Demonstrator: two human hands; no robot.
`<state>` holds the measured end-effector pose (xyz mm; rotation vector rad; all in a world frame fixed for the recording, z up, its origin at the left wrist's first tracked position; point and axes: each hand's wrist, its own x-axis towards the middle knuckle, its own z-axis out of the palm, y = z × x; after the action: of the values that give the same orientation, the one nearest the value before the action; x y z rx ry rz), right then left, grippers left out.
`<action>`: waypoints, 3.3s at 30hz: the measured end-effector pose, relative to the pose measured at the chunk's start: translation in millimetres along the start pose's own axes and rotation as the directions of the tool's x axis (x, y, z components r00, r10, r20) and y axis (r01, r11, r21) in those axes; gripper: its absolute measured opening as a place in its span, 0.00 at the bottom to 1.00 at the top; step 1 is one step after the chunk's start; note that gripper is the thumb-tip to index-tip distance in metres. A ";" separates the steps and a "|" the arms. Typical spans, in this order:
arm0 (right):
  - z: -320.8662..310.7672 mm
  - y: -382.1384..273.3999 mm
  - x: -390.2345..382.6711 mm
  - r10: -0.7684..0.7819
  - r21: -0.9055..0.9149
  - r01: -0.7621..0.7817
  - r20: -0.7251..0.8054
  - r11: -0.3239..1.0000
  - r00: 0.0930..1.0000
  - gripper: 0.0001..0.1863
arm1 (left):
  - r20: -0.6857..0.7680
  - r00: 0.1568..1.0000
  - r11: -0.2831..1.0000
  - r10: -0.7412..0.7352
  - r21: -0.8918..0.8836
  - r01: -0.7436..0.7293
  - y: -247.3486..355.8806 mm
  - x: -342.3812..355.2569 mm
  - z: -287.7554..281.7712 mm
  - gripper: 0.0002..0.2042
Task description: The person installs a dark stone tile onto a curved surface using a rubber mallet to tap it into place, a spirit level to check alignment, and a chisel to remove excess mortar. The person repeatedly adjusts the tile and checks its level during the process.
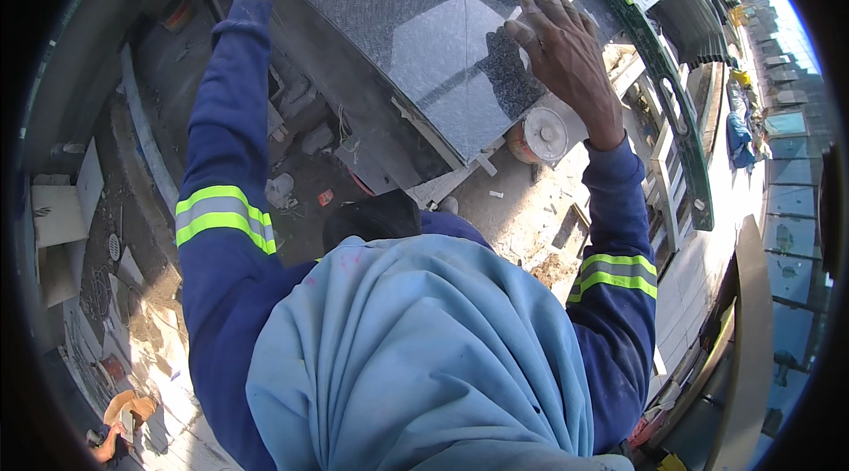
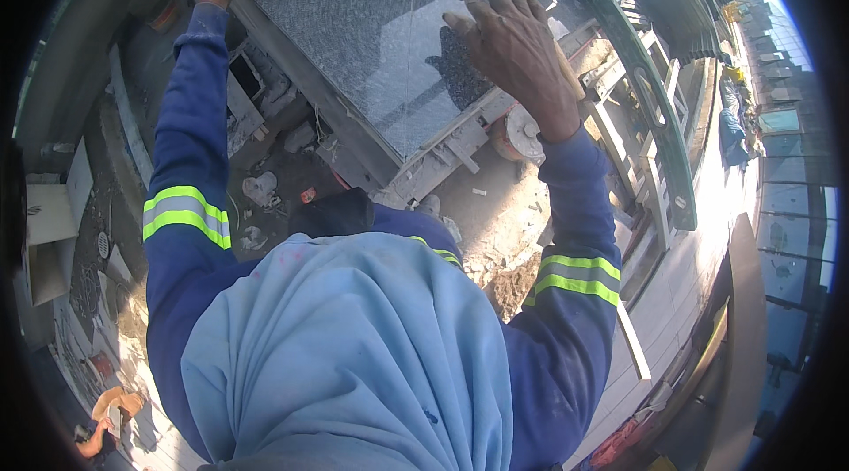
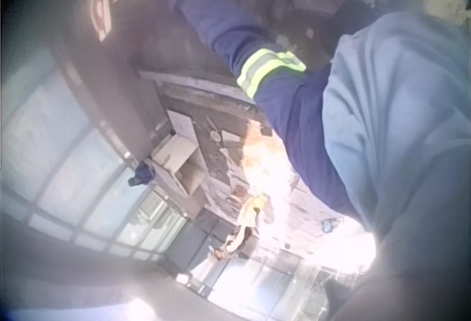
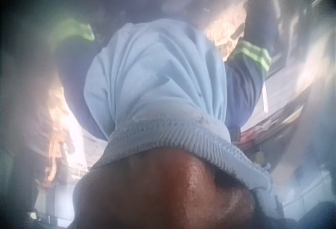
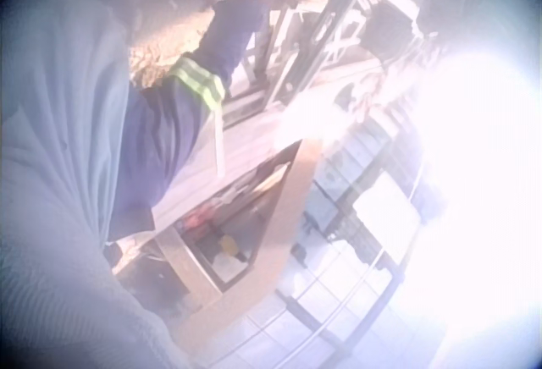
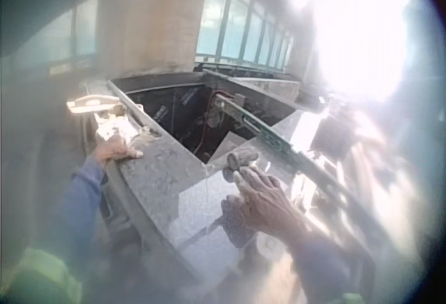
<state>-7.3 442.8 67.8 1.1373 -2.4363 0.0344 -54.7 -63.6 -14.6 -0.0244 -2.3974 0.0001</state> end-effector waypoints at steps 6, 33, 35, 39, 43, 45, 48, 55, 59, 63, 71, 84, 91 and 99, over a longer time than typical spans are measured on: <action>47.9 -36.5 9.7 -0.102 0.214 0.064 0.168 0.975 0.981 0.43 | 0.498 0.846 0.883 -0.189 -0.290 0.368 -7.5 11.9 12.6 0.41; -51.1 -46.4 -104.4 -0.195 0.446 0.062 0.259 0.893 0.946 0.36 | 0.524 0.817 0.817 -0.241 -0.346 0.462 4.7 20.2 -24.9 0.40; -58.5 -15.4 -95.1 -0.127 0.454 0.031 0.181 0.890 0.975 0.32 | 0.515 0.828 0.873 -0.221 -0.274 0.403 -14.2 12.9 -19.8 0.42; 0.2 50.1 -19.0 0.014 0.155 0.033 -0.294 0.987 0.956 0.18 | 0.618 0.735 0.850 -0.279 -0.197 0.489 -70.4 5.9 -14.9 0.40; 61.2 85.6 6.7 0.139 0.032 -0.137 -0.059 0.990 0.989 0.28 | 0.588 0.808 0.866 0.044 -0.426 0.263 2.1 42.6 -15.8 0.33; 31.7 51.7 27.6 0.412 0.182 -0.447 0.201 0.876 0.889 0.26 | 0.637 0.770 0.822 0.039 -0.459 0.337 3.2 28.1 -34.7 0.32; 33.7 41.4 12.2 0.454 0.154 -0.447 -0.013 0.881 0.891 0.24 | 0.662 0.746 0.856 -0.075 -0.342 0.389 3.8 29.3 -34.4 0.31; -63.4 -117.9 -17.2 0.507 0.394 -0.416 -0.160 0.820 0.847 0.26 | 0.640 0.767 0.772 -0.045 -0.465 0.433 26.8 14.5 -43.3 0.31; -50.1 -152.0 -17.8 0.488 0.222 -0.480 0.019 0.849 0.872 0.28 | 0.660 0.745 0.809 -0.099 -0.382 0.446 20.9 14.8 -30.2 0.37; -56.3 -158.4 -3.8 0.538 0.216 -0.554 0.130 0.804 0.833 0.27 | 0.702 0.708 0.788 -0.073 -0.394 0.472 21.6 16.6 -36.3 0.44; -45.6 -152.3 -7.0 0.592 0.223 -0.623 0.196 0.749 0.782 0.25 | 0.655 0.753 0.814 -0.066 -0.401 0.420 28.5 17.3 -33.4 0.46; -62.4 -157.1 9.6 0.718 0.371 -0.727 0.193 0.578 0.669 0.27 | 0.531 0.840 0.861 -0.116 -0.367 0.351 33.5 5.5 -36.2 0.38; -67.3 -154.0 11.9 0.666 0.338 -0.735 0.312 0.588 0.677 0.27 | 0.672 0.736 0.801 -0.084 -0.394 0.451 29.1 13.2 -50.8 0.42; -44.8 -151.6 5.3 0.562 0.336 -0.595 0.199 0.730 0.802 0.28 | 0.581 0.804 0.842 -0.130 -0.363 0.398 34.8 9.3 -46.9 0.42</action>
<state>118.2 348.3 85.5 0.4532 -2.8463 0.7031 -29.1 -29.0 25.9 0.1128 -2.8794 -0.8240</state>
